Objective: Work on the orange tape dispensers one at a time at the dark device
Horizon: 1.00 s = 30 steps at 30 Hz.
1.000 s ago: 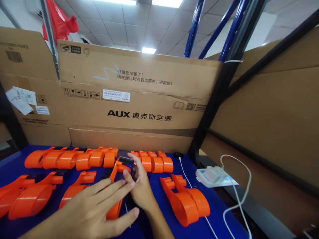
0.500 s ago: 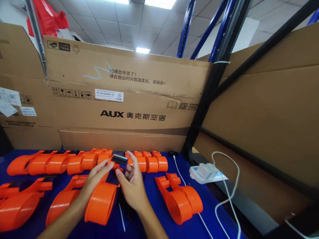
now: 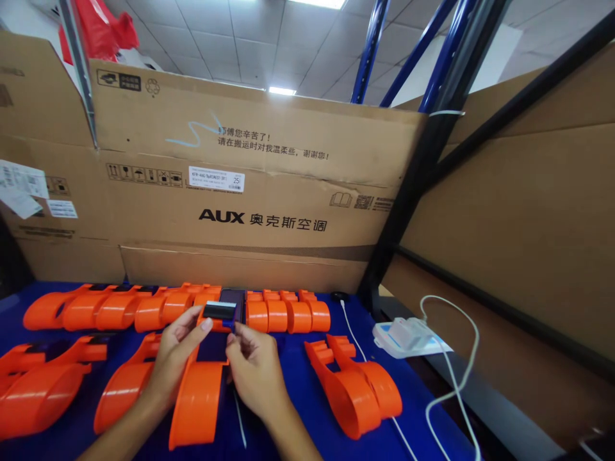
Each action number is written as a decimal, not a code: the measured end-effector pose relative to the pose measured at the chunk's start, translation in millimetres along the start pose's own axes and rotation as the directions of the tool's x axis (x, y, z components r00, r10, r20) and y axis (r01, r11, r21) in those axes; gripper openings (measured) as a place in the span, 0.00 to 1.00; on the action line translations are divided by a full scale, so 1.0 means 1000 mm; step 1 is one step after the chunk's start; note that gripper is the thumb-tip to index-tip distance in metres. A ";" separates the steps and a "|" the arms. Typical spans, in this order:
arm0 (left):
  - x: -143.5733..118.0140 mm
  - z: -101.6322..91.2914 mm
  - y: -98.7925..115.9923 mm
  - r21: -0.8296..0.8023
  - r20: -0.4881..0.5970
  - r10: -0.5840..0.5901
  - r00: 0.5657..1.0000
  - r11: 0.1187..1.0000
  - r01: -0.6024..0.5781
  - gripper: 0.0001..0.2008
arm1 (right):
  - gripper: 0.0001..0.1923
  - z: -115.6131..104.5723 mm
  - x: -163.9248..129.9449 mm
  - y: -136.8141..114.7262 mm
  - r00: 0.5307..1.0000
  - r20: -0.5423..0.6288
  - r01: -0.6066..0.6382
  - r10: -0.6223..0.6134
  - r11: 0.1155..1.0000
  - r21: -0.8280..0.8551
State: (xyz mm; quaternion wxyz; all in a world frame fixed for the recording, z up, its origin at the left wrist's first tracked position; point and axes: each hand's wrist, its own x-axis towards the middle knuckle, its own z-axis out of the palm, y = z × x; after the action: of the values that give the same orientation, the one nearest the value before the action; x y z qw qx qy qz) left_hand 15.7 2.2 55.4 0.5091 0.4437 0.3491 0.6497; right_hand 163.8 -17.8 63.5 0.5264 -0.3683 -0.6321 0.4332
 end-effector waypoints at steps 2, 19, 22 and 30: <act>-0.001 0.001 0.002 0.018 -0.016 0.001 1.000 1.000 -0.001 0.17 | 0.15 -0.001 0.000 -0.002 1.000 0.010 0.027 -0.026 0.999 -0.031; 0.000 0.005 -0.003 -0.015 -0.080 0.055 0.995 0.998 -0.056 0.18 | 0.16 -0.003 0.003 0.003 0.995 -0.072 0.057 -0.072 0.980 -0.191; -0.002 0.005 0.000 -0.062 -0.069 -0.002 0.998 0.998 -0.002 0.17 | 0.16 -0.003 0.004 0.005 0.995 -0.078 0.046 -0.058 0.988 -0.148; -0.010 0.000 -0.001 -0.341 -0.150 -0.132 0.980 0.937 0.074 0.16 | 0.15 -0.014 0.006 0.015 0.978 -0.203 0.008 -0.038 0.989 -0.148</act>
State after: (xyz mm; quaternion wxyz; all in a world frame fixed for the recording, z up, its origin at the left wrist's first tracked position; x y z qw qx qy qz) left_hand 16.9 -7.1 52.2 0.5787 0.2748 0.2990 0.7072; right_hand 176.4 -5.0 52.5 0.5652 -0.4414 -0.6088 0.3391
